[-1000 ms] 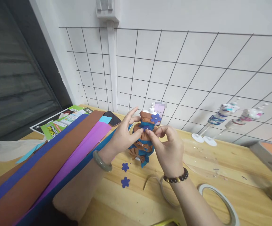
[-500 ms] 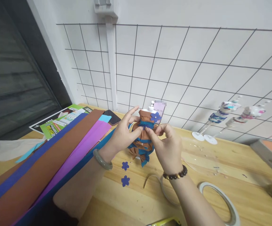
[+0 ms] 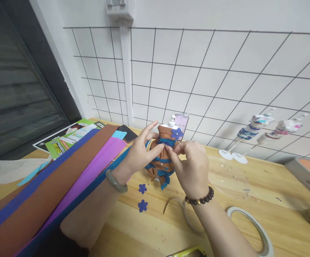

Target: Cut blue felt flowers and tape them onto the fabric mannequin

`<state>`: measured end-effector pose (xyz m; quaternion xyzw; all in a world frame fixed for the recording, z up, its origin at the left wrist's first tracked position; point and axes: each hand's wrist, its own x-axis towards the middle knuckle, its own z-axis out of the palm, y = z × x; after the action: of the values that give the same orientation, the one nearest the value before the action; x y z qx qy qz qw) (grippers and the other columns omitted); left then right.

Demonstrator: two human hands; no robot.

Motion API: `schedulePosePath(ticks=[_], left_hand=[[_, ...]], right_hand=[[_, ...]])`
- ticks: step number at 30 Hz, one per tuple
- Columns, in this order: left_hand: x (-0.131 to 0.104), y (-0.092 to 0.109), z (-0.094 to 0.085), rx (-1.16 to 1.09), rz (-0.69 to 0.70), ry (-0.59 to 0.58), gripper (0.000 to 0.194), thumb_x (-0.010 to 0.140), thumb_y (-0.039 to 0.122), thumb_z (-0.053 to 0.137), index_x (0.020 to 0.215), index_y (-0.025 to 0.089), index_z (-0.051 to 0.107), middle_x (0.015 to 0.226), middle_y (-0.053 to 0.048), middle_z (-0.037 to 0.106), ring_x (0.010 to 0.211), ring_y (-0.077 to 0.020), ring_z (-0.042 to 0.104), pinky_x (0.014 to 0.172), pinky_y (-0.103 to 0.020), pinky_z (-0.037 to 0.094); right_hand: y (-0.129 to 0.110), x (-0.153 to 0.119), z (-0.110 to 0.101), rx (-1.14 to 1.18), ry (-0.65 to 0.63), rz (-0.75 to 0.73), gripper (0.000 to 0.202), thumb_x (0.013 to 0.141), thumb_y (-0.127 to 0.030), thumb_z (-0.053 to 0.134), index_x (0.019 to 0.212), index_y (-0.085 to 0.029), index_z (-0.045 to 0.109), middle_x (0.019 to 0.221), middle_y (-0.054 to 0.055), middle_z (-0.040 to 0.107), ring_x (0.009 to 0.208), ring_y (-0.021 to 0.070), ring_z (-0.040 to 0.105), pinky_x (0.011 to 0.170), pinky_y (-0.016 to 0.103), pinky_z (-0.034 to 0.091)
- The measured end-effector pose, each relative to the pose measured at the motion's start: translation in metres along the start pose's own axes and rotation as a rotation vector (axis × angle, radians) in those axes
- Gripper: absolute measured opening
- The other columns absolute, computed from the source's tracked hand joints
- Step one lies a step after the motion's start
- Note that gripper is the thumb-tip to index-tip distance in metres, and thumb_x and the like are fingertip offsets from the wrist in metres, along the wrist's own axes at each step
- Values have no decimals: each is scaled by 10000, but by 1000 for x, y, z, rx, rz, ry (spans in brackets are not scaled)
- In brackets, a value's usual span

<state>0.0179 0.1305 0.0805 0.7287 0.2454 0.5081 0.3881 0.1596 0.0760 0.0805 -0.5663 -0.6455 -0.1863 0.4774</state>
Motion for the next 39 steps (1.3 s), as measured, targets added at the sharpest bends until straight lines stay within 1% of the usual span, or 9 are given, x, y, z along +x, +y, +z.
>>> schedulePosePath(ticks=[3,9,12,15,20,26,30,35,39], left_hand=[[0,2,0,0,3,3,612,785,197,529,1340,252,277,1006,-49,576,1001,-179,534,891,-342,433],[1,3,-1,3,18,1,541,790,186,522,1300,253,353,1030,-44,591,996,-174,543,861,-322,456],[2,4,-4,3,14,-23,572,783,194,547,1311,254,334,1013,-37,603,1014,-175,540,868,-320,454],[3,4,-8,-3,-5,-50,601,767,219,582,1311,284,334,1040,-28,598,1038,-180,529,861,-319,457],[3,4,-11,-7,-25,-91,610,764,236,592,1309,330,337,1067,-15,596,992,-172,554,832,-314,466],[4,2,-10,12,-6,-57,627,751,224,603,1312,320,341,1044,-17,604,996,-173,552,851,-322,457],[4,2,-11,28,3,-62,621,756,241,602,1313,316,340,1026,-18,612,984,-176,560,842,-321,463],[4,1,-10,40,15,-55,615,758,216,594,1312,313,344,1017,-10,619,977,-171,566,839,-315,467],[4,0,-11,48,14,-41,600,766,219,581,1311,304,347,1000,-13,623,963,-173,573,825,-317,475]], right_hand=[[1,1,-1,-38,-17,-86,197,765,-255,622,646,-212,471,642,-4,541,623,152,494,634,300,392],[3,1,-4,-86,-25,-130,196,772,-268,622,659,-207,473,653,4,559,623,152,501,631,299,380],[5,2,-5,-136,-35,-187,183,780,-268,618,671,-204,486,634,1,567,626,155,513,629,304,360],[7,2,-6,-158,-40,-227,174,792,-267,604,675,-204,492,625,-1,568,624,155,518,621,303,348],[8,4,-8,-195,-54,-266,173,803,-258,590,678,-209,482,621,-1,569,611,158,518,604,305,330],[11,5,-12,-249,-80,-366,160,801,-246,590,687,-215,482,654,10,620,635,173,539,598,316,305],[12,4,-13,-254,-72,-373,166,800,-245,596,687,-214,477,653,11,618,628,168,531,595,313,311],[10,5,-12,-256,-82,-378,171,794,-246,605,684,-214,478,628,4,604,612,165,516,589,314,308],[6,4,-14,-200,-80,-330,185,801,-278,601,675,-213,483,599,-6,566,581,149,500,594,305,327]])
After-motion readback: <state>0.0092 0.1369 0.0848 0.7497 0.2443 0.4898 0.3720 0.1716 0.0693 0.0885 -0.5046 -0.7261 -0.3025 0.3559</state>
